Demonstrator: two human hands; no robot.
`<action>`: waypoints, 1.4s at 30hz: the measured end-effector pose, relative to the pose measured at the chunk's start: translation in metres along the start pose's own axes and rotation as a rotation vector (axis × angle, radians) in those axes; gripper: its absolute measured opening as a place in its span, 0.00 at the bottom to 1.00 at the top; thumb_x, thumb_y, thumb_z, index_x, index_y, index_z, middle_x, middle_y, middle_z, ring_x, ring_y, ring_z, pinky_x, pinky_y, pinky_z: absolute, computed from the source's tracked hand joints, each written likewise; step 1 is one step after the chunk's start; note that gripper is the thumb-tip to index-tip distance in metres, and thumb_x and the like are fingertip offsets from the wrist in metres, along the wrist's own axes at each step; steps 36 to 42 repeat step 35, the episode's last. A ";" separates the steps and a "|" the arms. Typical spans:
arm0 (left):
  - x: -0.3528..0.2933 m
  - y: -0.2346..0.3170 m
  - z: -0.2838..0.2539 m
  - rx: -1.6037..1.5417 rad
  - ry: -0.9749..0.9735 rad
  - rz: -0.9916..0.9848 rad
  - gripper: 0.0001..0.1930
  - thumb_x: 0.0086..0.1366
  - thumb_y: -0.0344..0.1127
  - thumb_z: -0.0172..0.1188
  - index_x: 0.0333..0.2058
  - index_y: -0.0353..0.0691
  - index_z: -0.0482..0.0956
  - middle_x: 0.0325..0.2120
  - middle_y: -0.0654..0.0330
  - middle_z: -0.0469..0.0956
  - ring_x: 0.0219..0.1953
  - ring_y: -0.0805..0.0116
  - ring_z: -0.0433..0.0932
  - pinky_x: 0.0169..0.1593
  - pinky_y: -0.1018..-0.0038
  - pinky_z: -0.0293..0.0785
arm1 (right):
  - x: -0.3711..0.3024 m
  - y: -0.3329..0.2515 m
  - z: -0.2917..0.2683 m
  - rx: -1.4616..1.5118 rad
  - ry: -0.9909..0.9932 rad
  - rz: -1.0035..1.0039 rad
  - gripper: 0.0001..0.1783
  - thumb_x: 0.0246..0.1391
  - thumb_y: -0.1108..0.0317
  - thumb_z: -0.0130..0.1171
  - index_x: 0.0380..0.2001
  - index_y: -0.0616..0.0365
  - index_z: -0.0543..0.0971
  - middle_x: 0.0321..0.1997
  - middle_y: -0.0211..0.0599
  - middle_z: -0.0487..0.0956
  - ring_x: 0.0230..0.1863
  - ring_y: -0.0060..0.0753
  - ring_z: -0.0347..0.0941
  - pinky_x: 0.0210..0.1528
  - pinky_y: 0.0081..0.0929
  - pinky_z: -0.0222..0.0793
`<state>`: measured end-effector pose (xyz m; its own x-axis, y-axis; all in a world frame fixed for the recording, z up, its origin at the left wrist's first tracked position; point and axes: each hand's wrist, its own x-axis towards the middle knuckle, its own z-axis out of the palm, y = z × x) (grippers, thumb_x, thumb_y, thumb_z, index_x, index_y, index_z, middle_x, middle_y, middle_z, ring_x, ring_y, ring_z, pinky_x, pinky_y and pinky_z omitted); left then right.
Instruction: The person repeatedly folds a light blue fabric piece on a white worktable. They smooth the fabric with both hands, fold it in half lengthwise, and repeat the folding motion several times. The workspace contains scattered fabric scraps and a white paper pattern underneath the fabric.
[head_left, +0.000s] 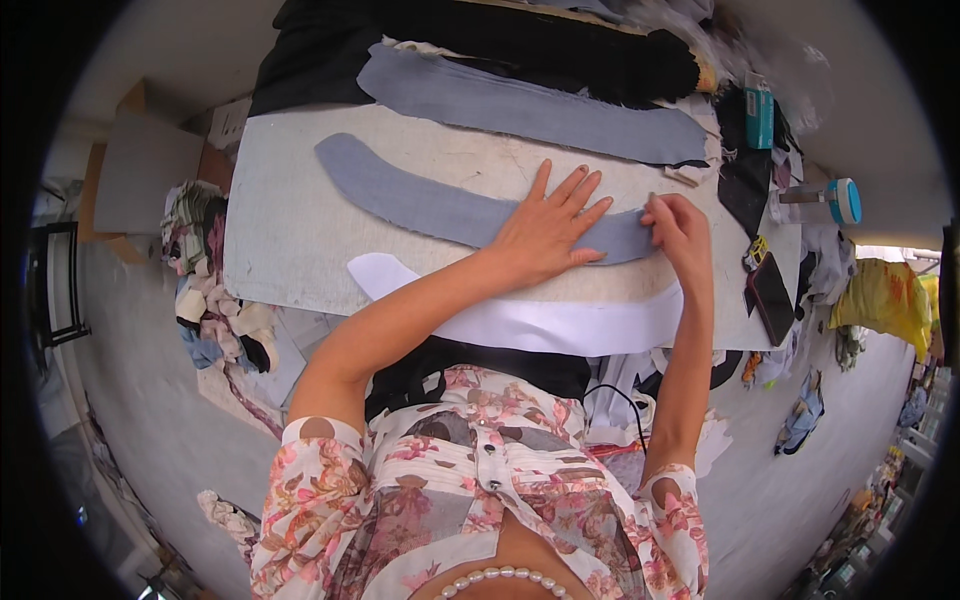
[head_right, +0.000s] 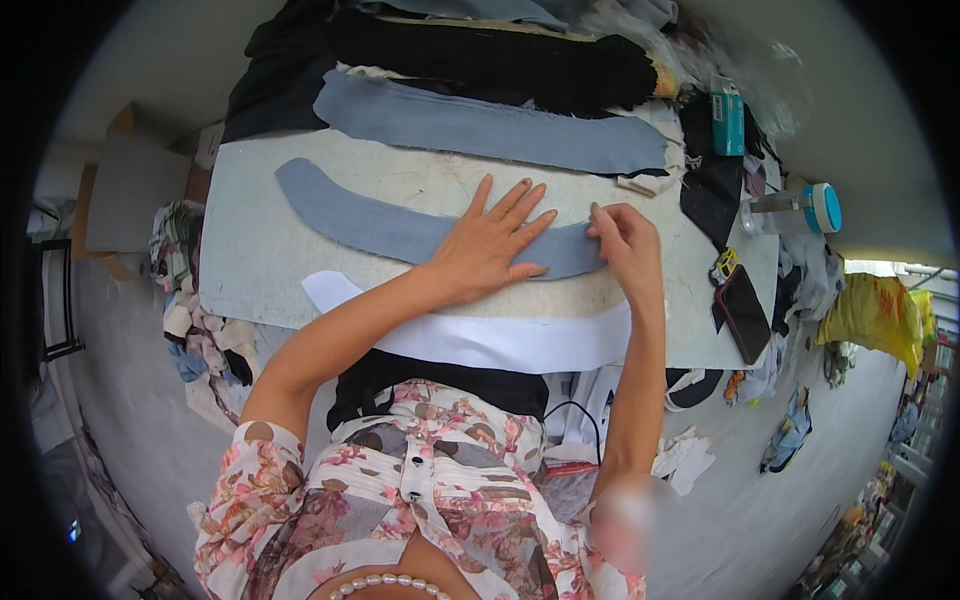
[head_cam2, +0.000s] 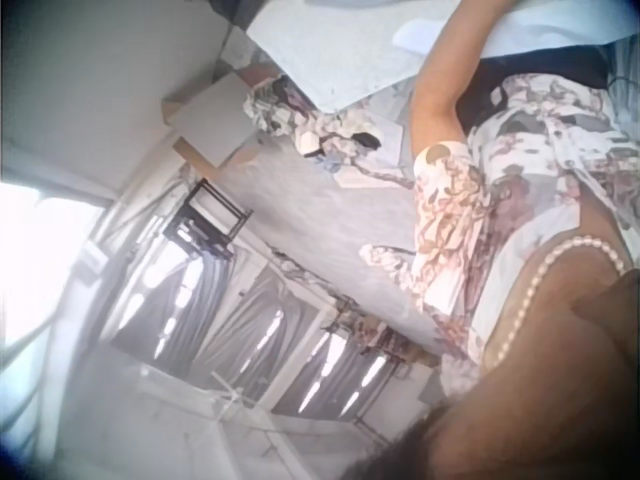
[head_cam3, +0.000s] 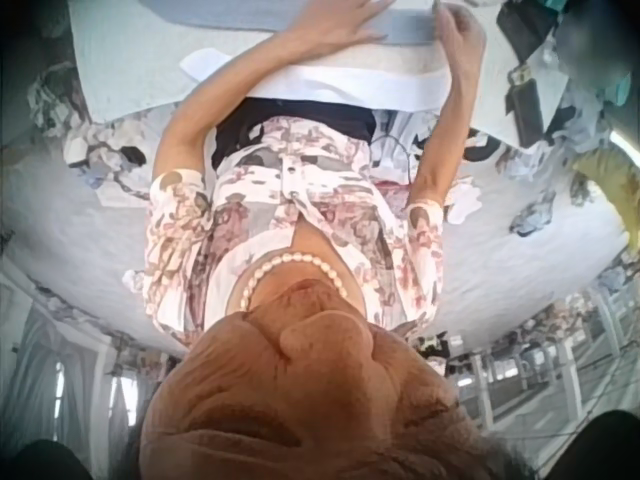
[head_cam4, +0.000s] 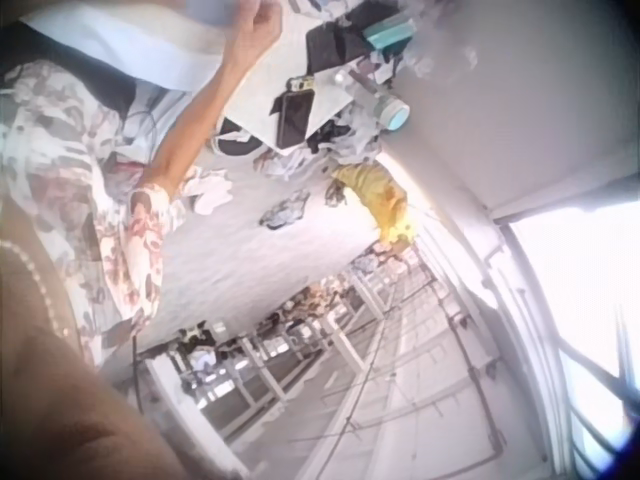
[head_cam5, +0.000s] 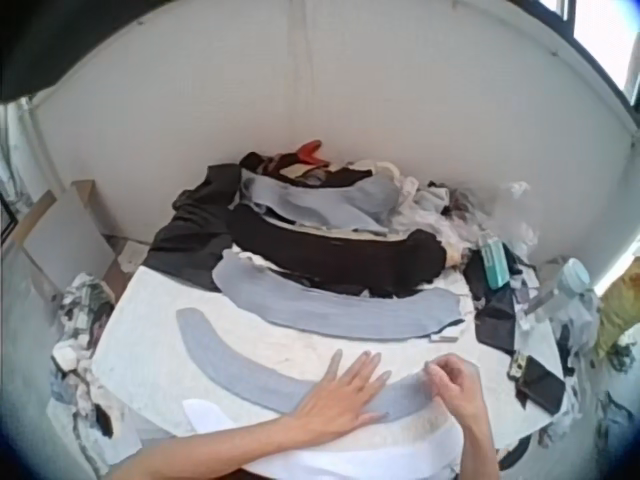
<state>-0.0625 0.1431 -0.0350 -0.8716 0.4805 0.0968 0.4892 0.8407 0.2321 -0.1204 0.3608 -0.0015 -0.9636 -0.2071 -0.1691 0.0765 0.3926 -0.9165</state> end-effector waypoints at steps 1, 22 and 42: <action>0.001 0.000 0.000 -0.008 0.003 0.000 0.37 0.67 0.62 0.43 0.67 0.46 0.57 0.70 0.54 0.48 0.72 0.60 0.42 0.72 0.49 0.31 | 0.010 0.017 -0.003 -0.096 0.011 0.022 0.16 0.62 0.58 0.54 0.35 0.63 0.78 0.25 0.27 0.77 0.19 0.12 0.64 0.21 0.13 0.57; -0.126 -0.077 -0.064 -0.382 0.863 -0.531 0.14 0.65 0.38 0.56 0.48 0.43 0.79 0.53 0.54 0.74 0.64 0.51 0.63 0.65 0.50 0.50 | -0.083 -0.081 0.179 -0.167 -0.399 -0.502 0.10 0.48 0.68 0.68 0.31 0.61 0.78 0.27 0.38 0.77 0.24 0.30 0.72 0.28 0.26 0.69; -0.215 -0.064 -0.029 -0.141 0.516 -0.634 0.22 0.69 0.51 0.50 0.56 0.49 0.74 0.62 0.52 0.66 0.70 0.54 0.52 0.67 0.42 0.37 | -0.077 -0.068 0.234 -0.490 -0.341 -0.758 0.03 0.49 0.73 0.60 0.27 0.60 0.78 0.27 0.43 0.74 0.31 0.49 0.74 0.33 0.42 0.69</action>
